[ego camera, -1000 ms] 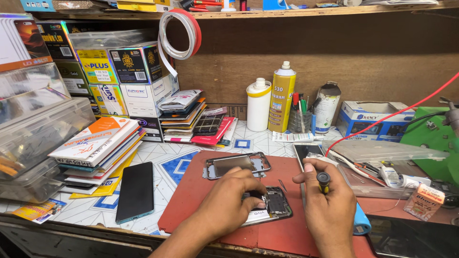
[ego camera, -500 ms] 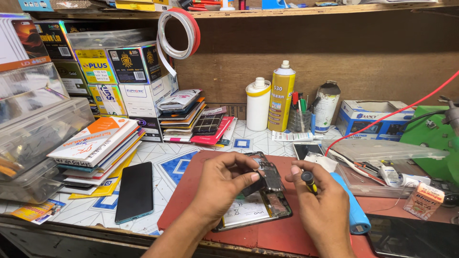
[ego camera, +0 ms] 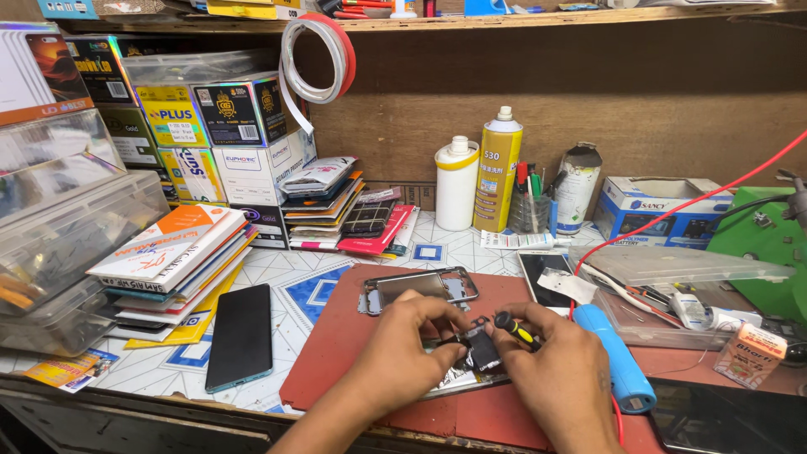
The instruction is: The person uses a screwdriver to loosen screws on a disassembled smartphone placed on a red mat. They repeatedly probe and adjust small internal components while holding the device steady with the other hand.
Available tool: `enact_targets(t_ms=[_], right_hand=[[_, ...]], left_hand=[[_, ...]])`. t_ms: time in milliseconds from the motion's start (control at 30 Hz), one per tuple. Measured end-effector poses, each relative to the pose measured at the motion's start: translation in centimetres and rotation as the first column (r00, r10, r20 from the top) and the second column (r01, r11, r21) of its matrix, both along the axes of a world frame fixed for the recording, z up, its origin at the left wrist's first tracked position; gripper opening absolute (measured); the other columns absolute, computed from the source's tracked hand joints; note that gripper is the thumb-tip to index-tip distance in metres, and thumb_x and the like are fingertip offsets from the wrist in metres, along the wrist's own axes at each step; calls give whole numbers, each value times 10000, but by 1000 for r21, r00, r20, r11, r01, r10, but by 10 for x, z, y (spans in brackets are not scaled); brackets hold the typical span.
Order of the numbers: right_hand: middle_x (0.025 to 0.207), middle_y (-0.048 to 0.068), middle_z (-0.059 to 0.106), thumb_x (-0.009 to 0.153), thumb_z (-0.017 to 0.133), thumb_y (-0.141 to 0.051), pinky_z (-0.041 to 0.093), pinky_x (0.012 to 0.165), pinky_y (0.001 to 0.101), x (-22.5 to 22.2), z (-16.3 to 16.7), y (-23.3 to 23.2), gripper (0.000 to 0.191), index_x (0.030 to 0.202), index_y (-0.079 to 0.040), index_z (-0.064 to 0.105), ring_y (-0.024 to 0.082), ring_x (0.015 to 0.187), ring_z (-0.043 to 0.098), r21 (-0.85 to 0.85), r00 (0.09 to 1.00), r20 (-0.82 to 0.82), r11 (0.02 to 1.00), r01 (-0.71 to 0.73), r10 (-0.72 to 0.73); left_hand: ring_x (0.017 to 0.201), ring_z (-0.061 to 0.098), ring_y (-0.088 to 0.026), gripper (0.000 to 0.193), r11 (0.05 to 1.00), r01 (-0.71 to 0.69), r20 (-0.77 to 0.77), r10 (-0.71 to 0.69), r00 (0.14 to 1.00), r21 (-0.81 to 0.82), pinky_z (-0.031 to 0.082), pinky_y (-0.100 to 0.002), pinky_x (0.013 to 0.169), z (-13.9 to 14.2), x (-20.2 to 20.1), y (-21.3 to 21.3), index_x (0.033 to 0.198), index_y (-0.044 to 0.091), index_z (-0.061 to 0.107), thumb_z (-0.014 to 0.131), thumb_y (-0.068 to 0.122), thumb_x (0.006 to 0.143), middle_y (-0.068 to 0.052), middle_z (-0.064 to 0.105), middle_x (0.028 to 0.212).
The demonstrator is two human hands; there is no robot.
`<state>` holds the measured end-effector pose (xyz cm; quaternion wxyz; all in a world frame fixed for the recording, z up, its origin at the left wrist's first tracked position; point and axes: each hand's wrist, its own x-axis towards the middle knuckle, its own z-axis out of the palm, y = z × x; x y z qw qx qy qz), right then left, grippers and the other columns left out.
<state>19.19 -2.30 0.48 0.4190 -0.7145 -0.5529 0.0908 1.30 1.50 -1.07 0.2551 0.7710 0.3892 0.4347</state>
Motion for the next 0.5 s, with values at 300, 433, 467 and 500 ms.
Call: enact_targets(t_ms=[300,433,467,500], right_hand=[[770,85,801,729,887,-325,586,715,384,-4,6,-3,366,1050,-178,789,250,732,778,-91,999,2,995,46,-46],[788,98,804,726,852,-303,587,742,375,-1,1,-1,332,1020,-158,798,254,760,783,-3,1000,13,1000,10,-10],[799,107,799,740,839,-303,585,748,378,0,-1,0,320,1025,-165,802,267,766,775,-1,999,36,1000,14,-14],[810,117,793,753,827,-303,583,755,382,1,-2,0,308,1030,-171,806,280,772,767,0,998,59,1000,19,-19]], left_hand=[[872,677,-190,250,998,20,21,-19,1000,-58,575,-303,830,2,0,-9,975,56,747,774,28,728,-67,645,942],[972,643,-211,288,994,41,-13,-39,999,100,544,-328,870,2,0,-8,1000,30,740,799,29,719,-93,709,978],[980,646,-218,300,995,39,-19,-38,999,95,545,-330,879,3,0,-8,1014,30,735,798,33,721,-100,707,988],[988,650,-224,312,995,38,-24,-36,999,90,545,-331,889,3,0,-9,1027,29,730,797,37,722,-107,706,998]])
